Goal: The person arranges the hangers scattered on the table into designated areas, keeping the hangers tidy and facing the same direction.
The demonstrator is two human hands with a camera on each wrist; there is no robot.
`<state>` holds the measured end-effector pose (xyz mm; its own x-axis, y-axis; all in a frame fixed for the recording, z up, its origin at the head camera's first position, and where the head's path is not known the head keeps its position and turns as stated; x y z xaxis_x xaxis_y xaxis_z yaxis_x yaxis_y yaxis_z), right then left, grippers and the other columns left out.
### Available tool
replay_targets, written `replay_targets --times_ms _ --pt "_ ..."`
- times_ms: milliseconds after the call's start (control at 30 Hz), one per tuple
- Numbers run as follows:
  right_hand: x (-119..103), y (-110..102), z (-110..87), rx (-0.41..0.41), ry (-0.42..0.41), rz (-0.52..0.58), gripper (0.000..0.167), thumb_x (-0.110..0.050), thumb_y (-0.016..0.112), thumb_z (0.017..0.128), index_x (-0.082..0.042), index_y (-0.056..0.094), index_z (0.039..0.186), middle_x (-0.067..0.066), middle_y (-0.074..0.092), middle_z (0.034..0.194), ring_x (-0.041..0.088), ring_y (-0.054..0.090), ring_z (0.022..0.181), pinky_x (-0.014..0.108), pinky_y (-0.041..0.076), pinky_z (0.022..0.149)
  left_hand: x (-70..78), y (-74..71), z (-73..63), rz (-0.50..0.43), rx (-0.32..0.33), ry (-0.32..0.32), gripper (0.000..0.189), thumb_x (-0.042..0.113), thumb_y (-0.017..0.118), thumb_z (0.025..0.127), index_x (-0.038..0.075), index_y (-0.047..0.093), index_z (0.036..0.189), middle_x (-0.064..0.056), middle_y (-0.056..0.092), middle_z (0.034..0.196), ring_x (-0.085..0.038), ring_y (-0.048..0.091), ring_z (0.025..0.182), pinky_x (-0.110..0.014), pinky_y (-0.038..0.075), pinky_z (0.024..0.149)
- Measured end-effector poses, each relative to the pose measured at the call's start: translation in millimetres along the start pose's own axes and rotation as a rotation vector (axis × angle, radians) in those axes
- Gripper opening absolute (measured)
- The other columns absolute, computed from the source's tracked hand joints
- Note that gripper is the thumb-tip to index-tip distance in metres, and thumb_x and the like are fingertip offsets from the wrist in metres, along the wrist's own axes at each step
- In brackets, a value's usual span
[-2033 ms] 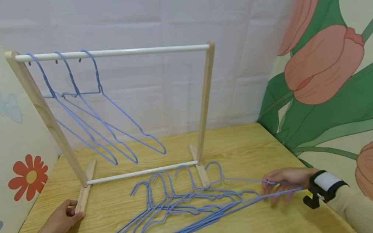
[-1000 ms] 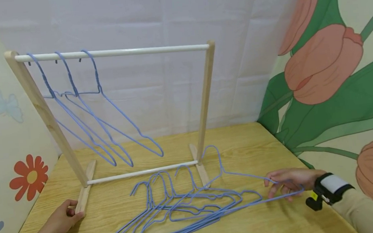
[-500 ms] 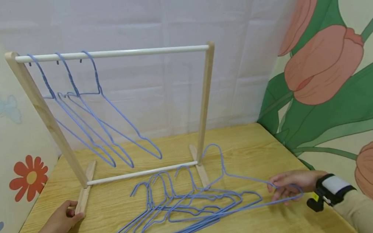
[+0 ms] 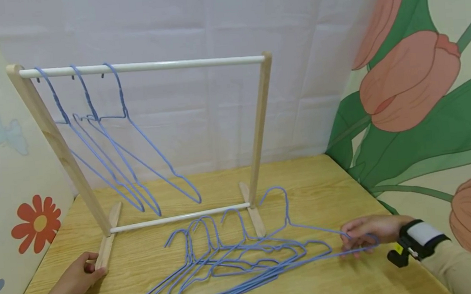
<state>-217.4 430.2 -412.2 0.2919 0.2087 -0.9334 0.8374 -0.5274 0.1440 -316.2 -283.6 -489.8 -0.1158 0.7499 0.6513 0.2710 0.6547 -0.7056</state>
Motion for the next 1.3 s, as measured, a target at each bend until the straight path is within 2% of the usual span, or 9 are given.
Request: replay_targets --times_ms 133,367,600,800,1000,1133,1300 --pt "-2 -1 -1.3 -0.013 -0.006 -0.008 0.036 -0.007 0.026 0.111 -0.003 0.060 0.122 0.013 0.065 0.127 0.026 0.064 0.116 0.020 0.044 0.075 -1.8 0.2 1.6 0.004 -0.006 -0.012 0.058 0.023 0.068 0.099 -0.016 0.038 0.129 -0.018 0.051 0.096 -0.027 0.051 0.087 -0.035 0.041 0.072" --pt "-11 -1 -2.8 -0.009 -0.002 -0.053 0.038 -0.009 0.026 0.111 -0.012 0.062 0.122 0.011 0.062 0.137 0.017 0.064 0.111 0.023 0.046 0.080 1.5 -0.9 -1.4 0.008 -0.002 -0.011 0.058 0.023 0.068 0.099 -0.016 0.038 0.129 -0.018 0.051 0.095 -0.028 0.051 0.087 -0.035 0.041 0.072" --pt "-20 6 5.8 0.000 0.008 -0.109 0.037 -0.011 0.027 0.111 -0.017 0.060 0.126 0.012 0.059 0.142 0.019 0.062 0.113 0.027 0.045 0.084 6.7 -2.5 -6.6 0.009 -0.001 0.006 0.056 0.021 0.067 0.100 -0.018 0.038 0.128 -0.019 0.050 0.095 -0.028 0.051 0.087 -0.035 0.040 0.072" --pt "-30 13 19.0 0.038 0.041 -0.115 0.034 -0.014 0.031 0.111 -0.023 0.061 0.123 0.003 0.061 0.141 0.015 0.062 0.114 0.028 0.045 0.086 4.6 -1.4 -3.8 0.004 -0.009 -0.025 0.056 0.022 0.067 0.100 -0.016 0.038 0.129 -0.018 0.049 0.094 -0.027 0.050 0.086 -0.035 0.040 0.072" --pt "-39 26 38.9 0.051 -0.093 -0.126 0.037 -0.010 0.027 0.110 -0.010 0.059 0.128 0.006 0.064 0.135 0.017 0.063 0.110 0.027 0.043 0.082 3.9 -0.6 -2.9 -0.001 -0.012 -0.024 0.056 0.021 0.067 0.100 -0.017 0.038 0.129 -0.017 0.048 0.094 -0.027 0.050 0.086 -0.036 0.040 0.072" --pt "-48 36 52.4 0.053 -0.135 -0.119 0.036 -0.007 0.025 0.110 -0.015 0.058 0.123 0.005 0.060 0.141 0.015 0.062 0.114 0.027 0.044 0.083 -0.1 0.4 0.8 -0.006 -0.015 -0.023 0.058 0.023 0.068 0.099 -0.016 0.038 0.129 -0.017 0.048 0.094 -0.027 0.050 0.086 -0.036 0.040 0.072" --pt "-60 46 66.0 0.075 -0.224 -0.116 0.037 -0.005 0.025 0.110 -0.012 0.058 0.125 0.006 0.057 0.145 0.017 0.061 0.116 0.032 0.048 0.088 0.4 0.7 0.4 -0.008 -0.014 -0.020 0.057 0.022 0.067 0.100 -0.017 0.037 0.129 -0.018 0.049 0.094 -0.028 0.050 0.086 -0.035 0.040 0.072"
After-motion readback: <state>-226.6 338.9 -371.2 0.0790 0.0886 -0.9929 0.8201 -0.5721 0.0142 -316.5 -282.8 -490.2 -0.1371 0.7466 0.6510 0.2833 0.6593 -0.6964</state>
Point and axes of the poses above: each hand's wrist, its own z-axis towards the middle knuckle, its own y-axis out of the palm, x = y × z, the point moved 3 cm from there along z, towards the middle knuckle
